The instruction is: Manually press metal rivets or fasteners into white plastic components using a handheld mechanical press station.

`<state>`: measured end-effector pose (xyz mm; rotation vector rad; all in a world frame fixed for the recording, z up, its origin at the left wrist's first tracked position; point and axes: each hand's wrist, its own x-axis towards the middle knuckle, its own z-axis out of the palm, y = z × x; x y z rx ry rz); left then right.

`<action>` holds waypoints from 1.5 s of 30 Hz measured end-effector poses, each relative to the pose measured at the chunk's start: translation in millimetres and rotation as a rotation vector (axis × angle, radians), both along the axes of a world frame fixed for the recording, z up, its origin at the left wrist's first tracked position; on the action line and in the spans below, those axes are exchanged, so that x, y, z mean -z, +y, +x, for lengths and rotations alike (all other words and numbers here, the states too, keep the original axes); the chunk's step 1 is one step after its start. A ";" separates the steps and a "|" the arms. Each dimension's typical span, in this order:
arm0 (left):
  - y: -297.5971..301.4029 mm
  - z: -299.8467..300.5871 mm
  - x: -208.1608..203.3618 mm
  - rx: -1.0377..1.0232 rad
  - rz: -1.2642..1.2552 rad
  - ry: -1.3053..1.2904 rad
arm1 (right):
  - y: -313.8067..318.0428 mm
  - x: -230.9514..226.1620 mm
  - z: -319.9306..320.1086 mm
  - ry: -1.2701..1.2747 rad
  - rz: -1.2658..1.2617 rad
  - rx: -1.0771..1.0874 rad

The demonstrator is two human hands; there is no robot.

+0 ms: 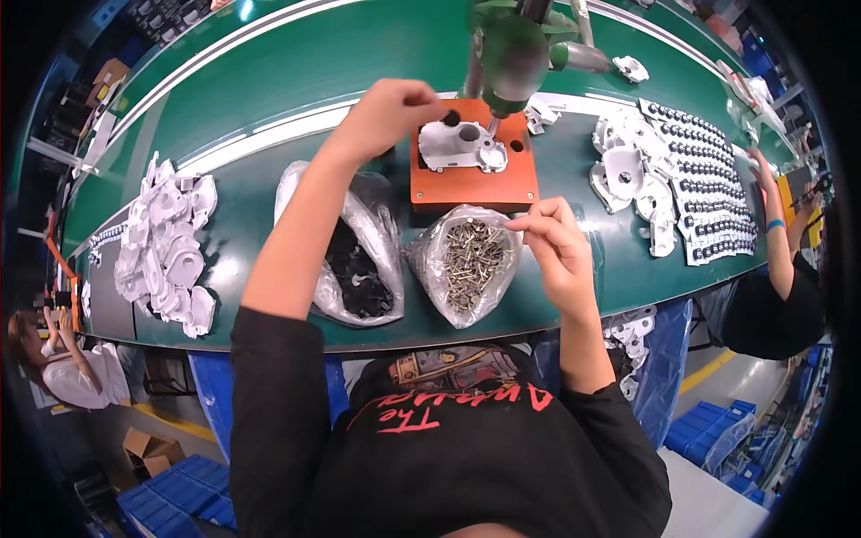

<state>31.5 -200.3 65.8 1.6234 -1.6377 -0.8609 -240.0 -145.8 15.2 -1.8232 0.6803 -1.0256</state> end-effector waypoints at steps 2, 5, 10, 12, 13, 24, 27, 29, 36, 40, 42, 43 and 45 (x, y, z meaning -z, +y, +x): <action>-29.4 -11.5 5.2 0.075 0.010 -0.021 | 0.1 0.7 -5.3 0.014 -0.007 0.021; -64.4 -23.8 11.7 0.160 0.191 -0.137 | -2.7 3.5 -16.8 0.036 -0.030 0.080; -81.7 -36.6 15.0 0.376 0.225 -0.122 | -11.1 7.8 -34.7 0.017 -0.007 0.056; -82.8 -39.4 12.1 0.433 0.233 -0.161 | -13.3 6.3 -36.3 0.028 0.004 0.036; -83.6 -38.4 14.0 0.432 0.234 -0.161 | -14.1 5.1 -35.3 0.037 0.014 0.009; -77.1 -33.4 16.9 0.360 0.135 -0.210 | -31.2 9.4 -5.7 -0.186 0.335 0.058; -88.6 -27.6 30.0 0.345 0.129 -0.311 | -46.6 5.5 3.3 -0.100 0.320 0.083; -96.6 -26.6 36.5 0.349 0.119 -0.324 | -56.9 1.8 10.8 -0.057 0.319 0.131; -97.5 -30.9 44.4 0.395 0.125 -0.293 | -106.5 24.6 33.7 0.055 0.071 0.244; -86.4 -26.5 49.1 0.366 0.022 -0.264 | -113.9 22.3 49.9 0.097 0.031 0.234; -61.9 -32.6 37.3 0.260 -0.007 -0.122 | -115.0 22.9 49.8 0.085 0.043 0.237; -49.8 -32.4 38.3 0.261 -0.010 -0.122 | -114.6 22.5 50.5 0.103 0.044 0.216; -24.3 -31.8 44.7 0.010 -0.085 -0.085 | -114.9 23.8 50.8 0.123 0.052 0.206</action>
